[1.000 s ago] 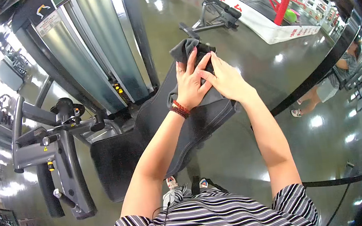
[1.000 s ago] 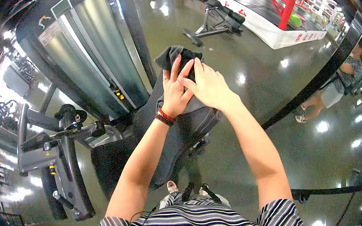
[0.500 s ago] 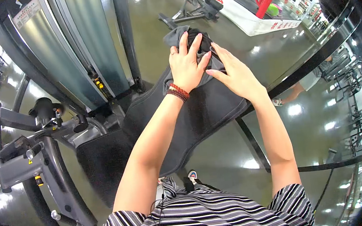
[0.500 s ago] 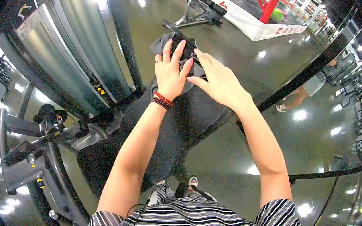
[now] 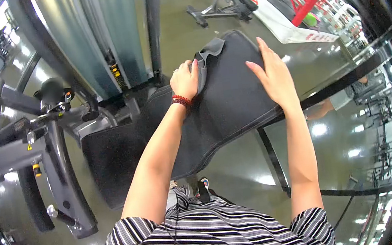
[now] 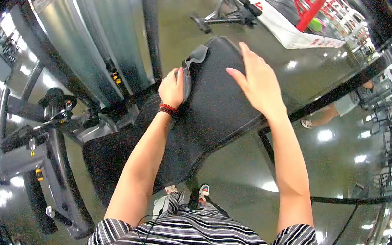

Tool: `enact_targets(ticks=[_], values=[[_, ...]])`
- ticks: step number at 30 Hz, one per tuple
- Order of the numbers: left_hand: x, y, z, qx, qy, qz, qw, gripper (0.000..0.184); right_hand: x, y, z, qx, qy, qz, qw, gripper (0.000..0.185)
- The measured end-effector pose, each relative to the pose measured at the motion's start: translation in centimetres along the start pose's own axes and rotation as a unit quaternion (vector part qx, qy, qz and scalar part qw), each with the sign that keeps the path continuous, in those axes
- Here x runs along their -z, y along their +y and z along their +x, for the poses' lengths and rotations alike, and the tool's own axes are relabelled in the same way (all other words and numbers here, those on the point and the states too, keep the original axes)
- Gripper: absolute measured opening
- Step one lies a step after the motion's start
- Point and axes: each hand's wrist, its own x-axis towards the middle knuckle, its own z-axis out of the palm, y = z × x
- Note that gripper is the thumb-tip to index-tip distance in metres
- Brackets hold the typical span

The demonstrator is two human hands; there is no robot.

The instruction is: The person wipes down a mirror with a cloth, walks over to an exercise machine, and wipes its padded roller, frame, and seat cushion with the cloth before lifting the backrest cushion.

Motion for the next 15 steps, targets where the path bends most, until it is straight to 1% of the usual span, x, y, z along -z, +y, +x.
enact_targets(ticks=[4, 5, 7, 9, 11, 13, 15], values=[[0.0, -2.8, -0.9, 0.022, -0.01, 0.008, 1.0, 0.042, 0.3, -0.5, 0.0, -0.01, -0.003, 0.022, 1.0, 0.063], [-0.1, -3.2, -1.0, 0.005, 0.01, 0.006, 1.0, 0.04, 0.3, -0.6, 0.0, -0.01, 0.001, 0.029, 1.0, 0.062], [0.2, -3.7, -0.9, 0.01, -0.015, -0.012, 1.0, 0.044, 0.4, -0.8, 0.0, -0.029, -0.016, 0.031, 0.999, 0.059], [0.3, -4.7, -0.8, 0.013, -0.018, -0.016, 1.0, 0.042, 0.2, -0.7, 0.0, -0.022, -0.007, 0.03, 0.999, 0.057], [0.6, -5.7, -0.9, 0.025, -0.049, 0.006, 0.998, 0.042, 0.3, -0.9, 0.1, -0.041, -0.024, 0.033, 0.998, 0.055], [0.6, -6.9, -0.9, 0.017, -0.052, 0.007, 0.998, 0.042, 0.4, -1.2, 0.2, -0.057, -0.043, 0.025, 0.997, 0.054], [0.7, -7.8, -0.8, 0.008, -0.054, 0.006, 0.998, 0.042, 0.2, -1.0, 0.2, -0.046, -0.049, -0.005, 0.998, 0.054]])
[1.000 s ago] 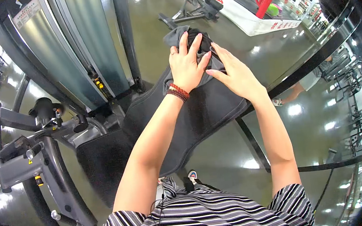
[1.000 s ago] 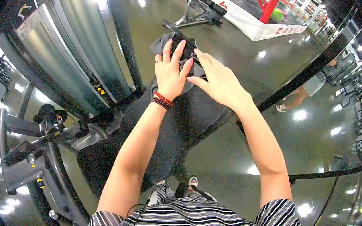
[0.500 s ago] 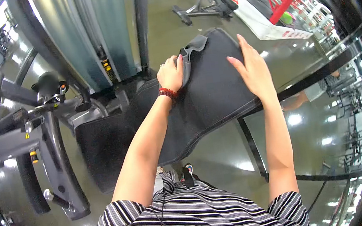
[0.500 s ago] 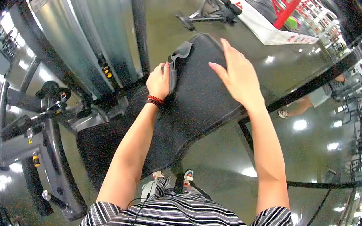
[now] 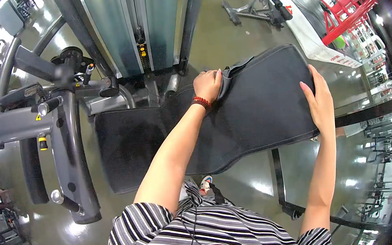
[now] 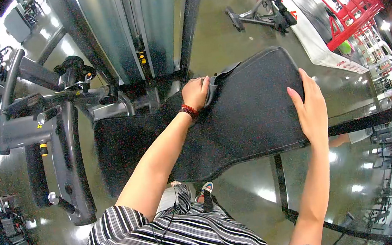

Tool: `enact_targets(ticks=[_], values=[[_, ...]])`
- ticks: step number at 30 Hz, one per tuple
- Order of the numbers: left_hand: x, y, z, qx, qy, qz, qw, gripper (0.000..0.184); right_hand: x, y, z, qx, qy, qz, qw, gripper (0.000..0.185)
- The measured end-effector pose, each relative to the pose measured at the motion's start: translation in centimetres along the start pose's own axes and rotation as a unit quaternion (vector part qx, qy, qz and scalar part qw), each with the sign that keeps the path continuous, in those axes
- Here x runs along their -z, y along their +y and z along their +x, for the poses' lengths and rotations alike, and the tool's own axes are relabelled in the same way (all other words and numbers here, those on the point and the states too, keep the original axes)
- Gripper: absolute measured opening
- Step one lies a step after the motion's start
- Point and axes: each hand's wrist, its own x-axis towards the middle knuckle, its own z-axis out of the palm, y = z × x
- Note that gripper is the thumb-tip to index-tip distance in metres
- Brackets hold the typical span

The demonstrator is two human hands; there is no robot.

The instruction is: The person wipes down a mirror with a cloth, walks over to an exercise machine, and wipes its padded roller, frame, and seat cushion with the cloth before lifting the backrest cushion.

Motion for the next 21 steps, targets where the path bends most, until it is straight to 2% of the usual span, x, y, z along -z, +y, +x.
enact_targets(ticks=[3, 6, 7, 11, 14, 15, 18, 19, 21], values=[[0.1, -1.5, 0.1, -0.004, -0.015, 0.008, 1.0, 0.04, 0.0, -0.2, 0.0, 0.005, -0.009, -0.023, 1.0, 0.055], [-0.1, -4.0, -0.2, -0.032, 0.039, -0.035, 0.998, 0.038, 0.1, -0.4, 0.2, 0.008, -0.021, -0.032, 0.999, 0.058], [-0.2, -4.7, -0.4, -0.034, 0.059, -0.039, 0.997, 0.031, 0.1, -0.4, 0.3, 0.01, -0.026, -0.038, 0.999, 0.059], [-0.4, -7.4, -0.6, -0.016, 0.069, -0.053, 0.996, 0.034, -0.2, -0.5, 0.6, 0.036, -0.035, -0.061, 0.997, 0.064], [-1.1, -10.7, -1.1, 0.042, 0.068, -0.056, 0.995, 0.035, -0.2, -0.8, 0.7, 0.04, -0.043, -0.06, 0.996, 0.066], [-1.3, -12.2, -1.4, 0.098, 0.033, -0.061, 0.993, 0.039, -0.2, -0.9, 0.8, 0.03, -0.048, -0.055, 0.997, 0.065], [-2.2, -17.7, -3.7, 0.096, 0.068, -0.015, 0.993, 0.043, -0.3, -0.8, 0.9, 0.012, -0.055, -0.039, 0.998, 0.064], [-1.7, -18.2, -4.4, 0.158, 0.045, -0.026, 0.986, 0.047, -0.2, -0.8, 1.0, 0.003, -0.06, -0.031, 0.998, 0.064], [-2.6, -21.3, -5.4, 0.167, 0.027, -0.008, 0.986, 0.048, -0.2, -0.8, 1.2, 0.001, -0.063, -0.023, 0.998, 0.063]])
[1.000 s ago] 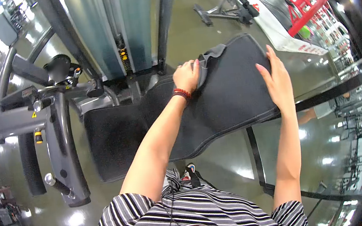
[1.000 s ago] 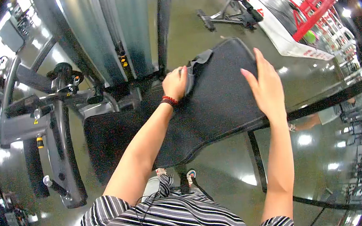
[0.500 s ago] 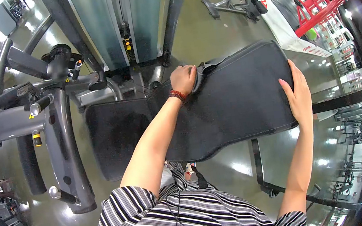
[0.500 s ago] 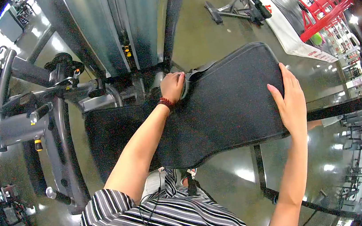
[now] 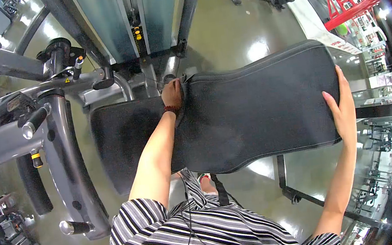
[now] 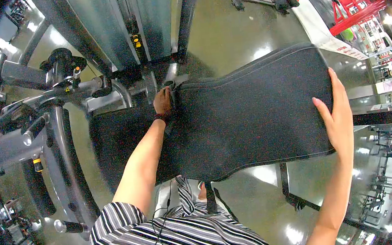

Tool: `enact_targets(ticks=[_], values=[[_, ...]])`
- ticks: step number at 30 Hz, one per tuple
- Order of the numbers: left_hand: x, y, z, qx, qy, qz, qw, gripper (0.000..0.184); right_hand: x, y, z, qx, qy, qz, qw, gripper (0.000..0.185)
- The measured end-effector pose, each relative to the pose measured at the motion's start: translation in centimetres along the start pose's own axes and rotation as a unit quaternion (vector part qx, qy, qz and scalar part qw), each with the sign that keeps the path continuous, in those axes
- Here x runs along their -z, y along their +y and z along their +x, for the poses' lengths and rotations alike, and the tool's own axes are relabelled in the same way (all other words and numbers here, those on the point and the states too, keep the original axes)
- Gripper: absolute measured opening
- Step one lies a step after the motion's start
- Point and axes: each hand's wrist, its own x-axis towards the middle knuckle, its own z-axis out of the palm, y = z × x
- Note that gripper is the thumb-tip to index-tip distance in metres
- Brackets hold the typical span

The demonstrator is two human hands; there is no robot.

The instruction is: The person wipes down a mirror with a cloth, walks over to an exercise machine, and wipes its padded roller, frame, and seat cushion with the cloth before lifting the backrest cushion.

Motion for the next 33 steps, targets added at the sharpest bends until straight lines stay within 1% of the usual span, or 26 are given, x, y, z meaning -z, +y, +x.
enact_targets(ticks=[1, 2, 5, 6, 8, 9, 10, 12, 15, 16, 19, 20, 22, 26, 28, 31, 33], values=[[-0.7, -1.6, -0.2, 0.005, -0.007, 0.01, 1.0, 0.048, 0.0, 0.1, 0.0, 0.0, -0.002, 0.003, 1.0, 0.063], [0.4, -0.9, -0.5, 0.029, -0.025, 0.001, 0.999, 0.043, -0.1, 0.3, 0.1, -0.004, -0.004, 0.012, 1.0, 0.062], [-0.2, -3.7, -0.8, -0.071, -0.012, 0.147, 0.986, 0.038, -0.3, 0.6, 0.2, -0.001, 0.0, -0.001, 1.0, 0.062], [0.6, -2.6, -1.2, 0.092, -0.056, 0.081, 0.991, 0.034, -0.5, 0.7, 0.2, 0.004, 0.001, 0.003, 1.0, 0.062], [-1.2, -6.5, -2.3, 0.017, -0.007, 0.131, 0.991, 0.036, -0.5, 0.9, 0.2, 0.007, 0.002, -0.007, 1.0, 0.062], [-1.3, -7.2, -2.8, -0.021, 0.018, 0.155, 0.987, 0.038, -0.6, 0.9, 0.2, 0.008, 0.003, -0.012, 1.0, 0.062], [-1.8, -7.6, -3.5, 0.045, 0.045, 0.087, 0.994, 0.039, -0.6, 1.0, 0.2, 0.007, 0.005, -0.018, 1.0, 0.062], [-1.8, -6.0, -5.0, 0.174, 0.101, -0.05, 0.978, 0.042, -0.6, 1.2, 0.3, 0.009, 0.003, -0.018, 1.0, 0.062], [-1.5, -4.8, -7.3, 0.216, 0.11, -0.053, 0.969, 0.048, -0.5, 1.4, 0.4, 0.024, 0.007, -0.016, 1.0, 0.063], [-1.3, -4.4, -8.2, 0.273, 0.072, -0.031, 0.959, 0.049, -0.6, 1.5, 0.4, 0.03, 0.008, -0.016, 0.999, 0.063], [-1.6, -4.8, -12.4, 0.307, 0.059, -0.043, 0.949, 0.05, -0.8, 2.3, 0.4, 0.052, 0.006, -0.003, 0.999, 0.064], [-2.0, -5.0, -13.9, 0.319, 0.054, -0.027, 0.946, 0.05, -0.8, 2.5, 0.4, 0.059, 0.009, 0.003, 0.998, 0.064], [-4.7, -9.2, -17.7, 0.261, 0.054, 0.008, 0.964, 0.049, -0.9, 2.9, 0.3, 0.074, 0.016, 0.017, 0.997, 0.064], [-2.4, -7.2, -22.5, 0.274, -0.01, 0.016, 0.962, 0.047, -0.8, 3.0, -0.1, 0.096, 0.029, 0.039, 0.994, 0.064], [-1.9, -6.4, -24.8, 0.233, 0.022, 0.024, 0.972, 0.049, -0.9, 3.0, -0.2, 0.092, 0.033, 0.048, 0.994, 0.064], [-2.6, -7.7, -26.5, 0.383, -0.028, -0.009, 0.923, 0.052, -1.3, 4.1, 0.2, 0.12, 0.043, 0.063, 0.99, 0.065], [-2.6, -7.8, -28.1, 0.387, -0.01, -0.064, 0.92, 0.054, -1.5, 4.5, 0.2, 0.116, 0.044, 0.063, 0.99, 0.067]])
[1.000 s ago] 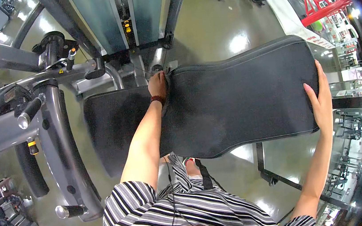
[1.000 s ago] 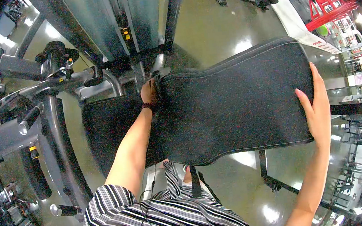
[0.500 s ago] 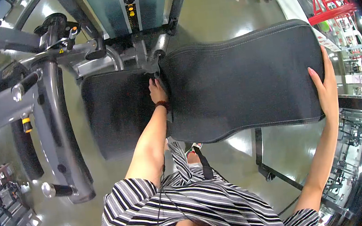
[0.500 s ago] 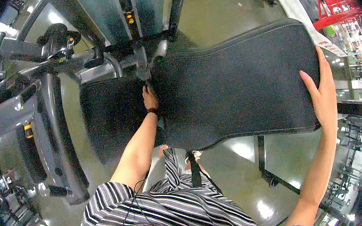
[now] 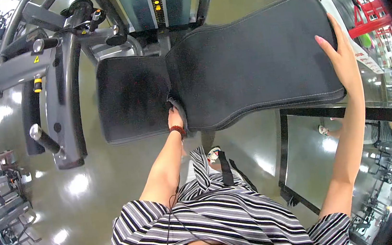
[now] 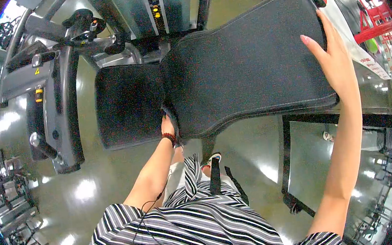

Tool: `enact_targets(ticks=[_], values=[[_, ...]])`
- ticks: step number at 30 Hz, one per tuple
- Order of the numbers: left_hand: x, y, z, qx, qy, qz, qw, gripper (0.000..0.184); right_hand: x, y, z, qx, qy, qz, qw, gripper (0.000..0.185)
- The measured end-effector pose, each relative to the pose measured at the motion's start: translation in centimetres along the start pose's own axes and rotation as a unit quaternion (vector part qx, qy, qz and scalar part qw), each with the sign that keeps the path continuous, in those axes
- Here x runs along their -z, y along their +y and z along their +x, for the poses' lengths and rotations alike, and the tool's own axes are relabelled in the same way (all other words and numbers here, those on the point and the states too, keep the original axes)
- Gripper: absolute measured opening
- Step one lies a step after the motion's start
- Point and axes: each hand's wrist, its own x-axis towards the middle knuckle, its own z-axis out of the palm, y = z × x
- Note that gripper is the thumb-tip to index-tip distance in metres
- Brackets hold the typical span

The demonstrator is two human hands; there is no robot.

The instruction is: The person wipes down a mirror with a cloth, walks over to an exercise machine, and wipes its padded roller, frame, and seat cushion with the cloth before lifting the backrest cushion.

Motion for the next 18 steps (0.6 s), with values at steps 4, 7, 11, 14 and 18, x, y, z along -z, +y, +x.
enact_targets(ticks=[4, 7, 11, 14, 18], values=[[0.2, -0.2, -2.3, 0.067, 0.031, -0.15, 0.986, 0.053, -0.2, 0.0, 0.0, 0.006, 0.004, 0.011, 1.0, 0.07], [0.6, 3.7, -6.7, 0.145, 0.129, -0.172, 0.966, 0.051, 0.1, -0.8, -0.1, -0.005, -0.009, 0.01, 1.0, 0.071], [-1.6, 5.6, -8.9, 0.197, 0.232, -0.177, 0.936, 0.047, -0.4, -0.1, -0.1, 0.022, -0.001, 0.018, 1.0, 0.07], [-2.8, 6.8, -10.6, 0.166, 0.268, -0.196, 0.929, 0.042, -0.3, -0.6, -0.1, 0.015, -0.006, 0.014, 1.0, 0.07], [-2.4, 10.9, -15.6, 0.062, 0.246, -0.121, 0.96, 0.032, -0.5, -0.5, 0.0, 0.017, -0.007, 0.005, 1.0, 0.07]])
